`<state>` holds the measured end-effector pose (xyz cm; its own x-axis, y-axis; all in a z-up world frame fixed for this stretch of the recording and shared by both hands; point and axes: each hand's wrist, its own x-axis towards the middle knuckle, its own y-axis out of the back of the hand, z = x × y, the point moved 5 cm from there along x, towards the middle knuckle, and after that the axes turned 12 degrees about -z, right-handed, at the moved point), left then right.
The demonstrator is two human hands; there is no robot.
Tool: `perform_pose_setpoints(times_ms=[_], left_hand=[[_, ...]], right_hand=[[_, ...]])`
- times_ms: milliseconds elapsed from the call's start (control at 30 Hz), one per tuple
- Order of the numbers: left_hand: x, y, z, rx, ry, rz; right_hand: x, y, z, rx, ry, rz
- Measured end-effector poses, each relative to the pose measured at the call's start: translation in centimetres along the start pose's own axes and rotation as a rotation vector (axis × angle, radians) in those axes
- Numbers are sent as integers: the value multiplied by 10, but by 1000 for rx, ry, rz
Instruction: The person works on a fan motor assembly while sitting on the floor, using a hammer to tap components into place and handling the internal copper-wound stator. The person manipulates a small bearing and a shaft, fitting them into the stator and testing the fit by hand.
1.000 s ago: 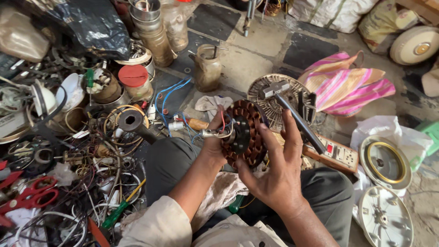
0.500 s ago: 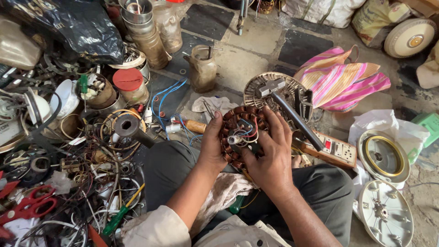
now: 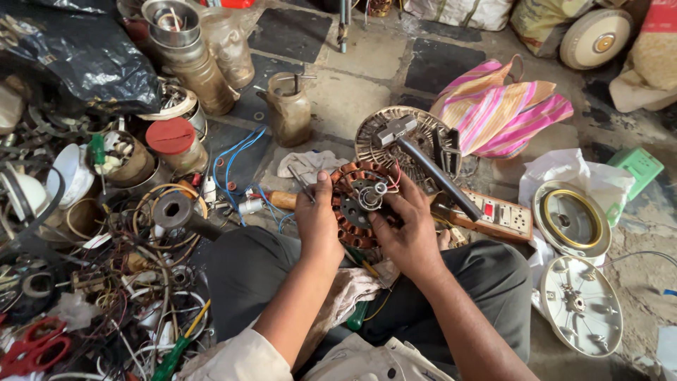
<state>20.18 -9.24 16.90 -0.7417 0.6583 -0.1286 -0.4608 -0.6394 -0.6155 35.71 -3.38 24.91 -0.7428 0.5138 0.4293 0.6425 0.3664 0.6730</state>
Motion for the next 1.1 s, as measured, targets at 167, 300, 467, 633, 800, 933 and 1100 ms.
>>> perform_pose_setpoints(times_ms=[167,300,467,633,800,933,1100], left_hand=[[0,-4,6,205,-195,40],[-10,-15,23,322,-382,-48],[-28,-26,42,444,-488,-84],[-44,-32,55,541,-599,-119],[-41,-27,48,537,-598,-106],[-19,-5,31,439,-523,-67],[4,24,24,586,-534,71]], right_hand=[[-4,-6,14,105,-166,-6],[-9,-15,34,187,-232,-18],[-13,-36,52,659,-108,-19],[-12,-35,48,620,-124,-39],[-12,-35,38,749,-248,-6],[-14,-40,52,651,-429,-83],[-23,-58,72,432,-420,-219]])
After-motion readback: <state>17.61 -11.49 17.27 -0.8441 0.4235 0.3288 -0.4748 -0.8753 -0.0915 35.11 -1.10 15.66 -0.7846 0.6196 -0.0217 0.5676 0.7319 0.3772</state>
